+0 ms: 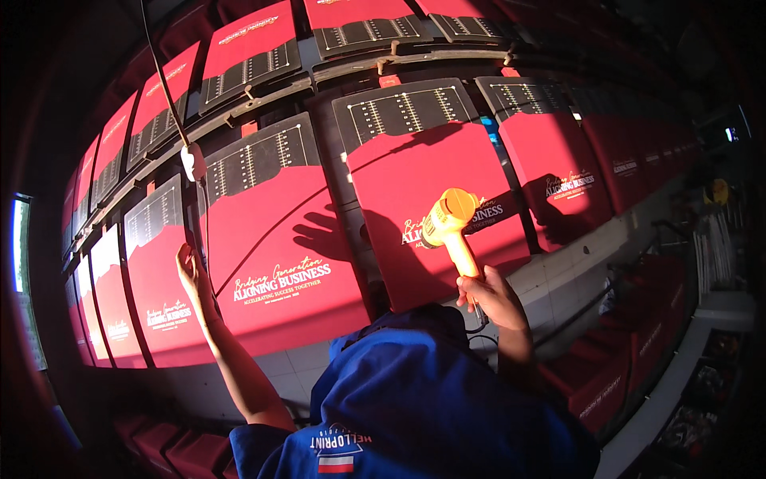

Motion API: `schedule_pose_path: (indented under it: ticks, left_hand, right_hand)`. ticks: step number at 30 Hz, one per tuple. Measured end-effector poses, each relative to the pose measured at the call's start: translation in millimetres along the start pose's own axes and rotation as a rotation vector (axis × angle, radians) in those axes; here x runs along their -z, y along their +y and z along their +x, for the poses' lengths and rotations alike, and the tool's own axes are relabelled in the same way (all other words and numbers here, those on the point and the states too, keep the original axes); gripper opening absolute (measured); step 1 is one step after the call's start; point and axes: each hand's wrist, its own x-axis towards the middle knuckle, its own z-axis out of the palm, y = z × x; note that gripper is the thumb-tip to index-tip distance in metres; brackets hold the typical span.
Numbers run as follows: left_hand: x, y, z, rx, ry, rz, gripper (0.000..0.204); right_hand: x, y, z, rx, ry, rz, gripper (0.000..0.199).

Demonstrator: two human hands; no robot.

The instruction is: The person uses a heat gun to dry ink on printed red shirts arranged on a carousel press, smoothing the fabric by hand at each station.

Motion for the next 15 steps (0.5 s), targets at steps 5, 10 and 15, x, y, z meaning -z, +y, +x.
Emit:
schedule_pose_path:
  ticks: [5,10,15]
  left_hand:
    - [-12.6,-41.8,18.2,0.033,-0.137,0.059,0.042]
    - [-36.2,-39.7,18.5,-0.021,-0.298,-0.018,0.036]
    - [-25.1,-34.5,8.2,-0.013,-0.316,0.064,0.023]
  right_hand:
    - [-12.9,1.5,-0.6,-0.052,-0.006,0.011,0.019]
    - [-32.9,0.9,-5.0,-0.085,0.042,-0.007,0.020]
    - [-41.7,1.1,-7.5,-0.072,0.048,-0.031,0.023]
